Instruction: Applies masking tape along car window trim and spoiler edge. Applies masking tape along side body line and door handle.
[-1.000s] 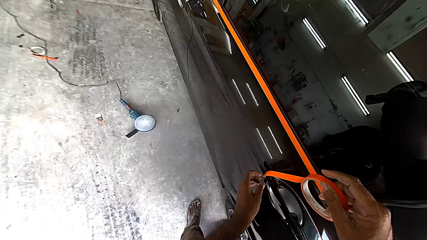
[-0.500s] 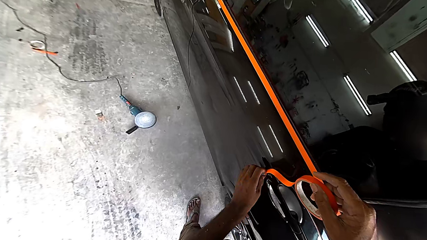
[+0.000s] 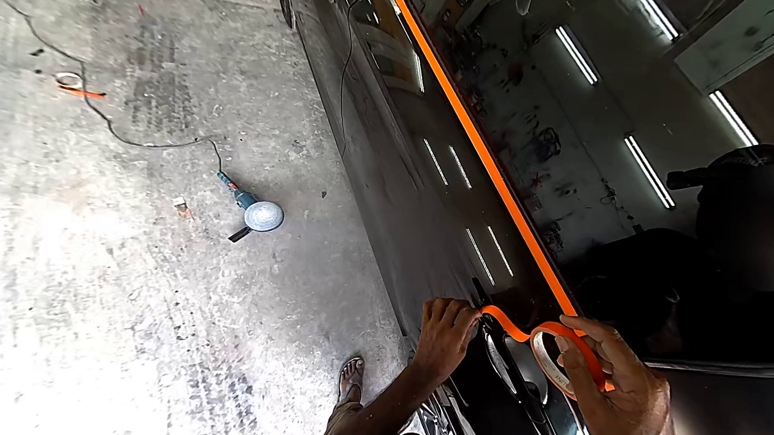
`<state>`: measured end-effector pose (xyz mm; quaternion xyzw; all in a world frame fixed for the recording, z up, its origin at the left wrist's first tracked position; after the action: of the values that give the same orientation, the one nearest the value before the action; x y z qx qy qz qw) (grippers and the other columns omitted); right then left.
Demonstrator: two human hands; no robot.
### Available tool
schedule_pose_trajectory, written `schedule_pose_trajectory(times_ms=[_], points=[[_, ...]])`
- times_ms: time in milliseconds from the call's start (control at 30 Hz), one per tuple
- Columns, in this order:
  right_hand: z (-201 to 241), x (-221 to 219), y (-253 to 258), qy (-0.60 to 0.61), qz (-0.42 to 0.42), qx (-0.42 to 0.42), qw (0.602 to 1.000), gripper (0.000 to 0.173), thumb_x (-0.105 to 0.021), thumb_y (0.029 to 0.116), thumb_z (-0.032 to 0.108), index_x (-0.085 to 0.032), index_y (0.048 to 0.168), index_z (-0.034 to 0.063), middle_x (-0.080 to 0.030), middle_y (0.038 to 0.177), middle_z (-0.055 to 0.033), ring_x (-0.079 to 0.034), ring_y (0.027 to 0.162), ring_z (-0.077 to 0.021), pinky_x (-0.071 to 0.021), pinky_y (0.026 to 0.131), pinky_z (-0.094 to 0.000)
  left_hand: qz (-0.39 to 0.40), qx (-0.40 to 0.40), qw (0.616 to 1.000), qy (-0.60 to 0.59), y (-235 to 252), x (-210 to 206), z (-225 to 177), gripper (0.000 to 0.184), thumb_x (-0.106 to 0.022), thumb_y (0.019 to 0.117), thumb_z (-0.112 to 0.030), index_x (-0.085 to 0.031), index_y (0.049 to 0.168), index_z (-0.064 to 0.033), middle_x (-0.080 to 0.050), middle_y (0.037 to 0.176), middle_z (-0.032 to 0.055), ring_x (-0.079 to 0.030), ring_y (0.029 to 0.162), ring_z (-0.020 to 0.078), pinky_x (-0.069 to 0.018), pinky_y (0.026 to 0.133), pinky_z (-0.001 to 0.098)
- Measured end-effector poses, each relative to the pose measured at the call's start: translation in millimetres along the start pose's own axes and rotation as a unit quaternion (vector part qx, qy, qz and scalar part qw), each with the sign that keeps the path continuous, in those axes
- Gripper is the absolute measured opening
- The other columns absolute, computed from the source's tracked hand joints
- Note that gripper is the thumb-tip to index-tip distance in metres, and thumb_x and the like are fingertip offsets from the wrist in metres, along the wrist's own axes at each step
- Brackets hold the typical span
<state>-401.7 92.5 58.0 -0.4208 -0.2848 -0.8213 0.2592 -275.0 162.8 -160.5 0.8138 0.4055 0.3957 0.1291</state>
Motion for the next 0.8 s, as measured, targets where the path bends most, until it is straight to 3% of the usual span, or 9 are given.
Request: schedule_pose_trajectory(times_ms=[333, 800], points=[[-3.8, -4.8, -4.7, -0.003, 0.007, 0.003, 1.000, 0.032, -0.062, 0.1003, 0.032, -0.072, 0.120, 0.0090, -0.075, 0.093, 0.0011, -0.070, 0.074, -0.0026, -0.0612, 0.062, -0.0218, 0.005, -0.016, 1.000, 0.002, 9.6, -1.1, 4.0, 0.016, -0.058, 0.1024, -0.031, -0.072, 0.099, -0.0254, -0.070, 0.106, -0.0045, -0.062, 0.106, 0.0185, -0.0449, 0.099, 0.0440], [-6.4, -5.8, -6.4, 0.007, 0.009, -0.003, 1.000, 0.032, -0.062, 0.1007, 0.032, -0.072, 0.120, 0.0082, -0.074, 0.090, 0.0011, -0.069, 0.071, -0.0026, -0.0603, 0.060, -0.0218, 0.000, -0.021, 1.000, 0.020, 6.2, -2.8, 4.0, 0.015, -0.059, 0.1022, -0.033, -0.072, 0.101, -0.0263, -0.069, 0.108, -0.0046, -0.061, 0.106, 0.0181, -0.0441, 0.098, 0.0433]])
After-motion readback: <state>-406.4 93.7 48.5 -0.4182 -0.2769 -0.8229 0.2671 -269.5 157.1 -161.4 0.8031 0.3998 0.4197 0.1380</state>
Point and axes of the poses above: each hand's wrist, its own y-axis towards the middle knuckle, its own x-axis out of the back of the hand, z = x × y, the point moved 6 cm from there along y, towards the middle knuckle
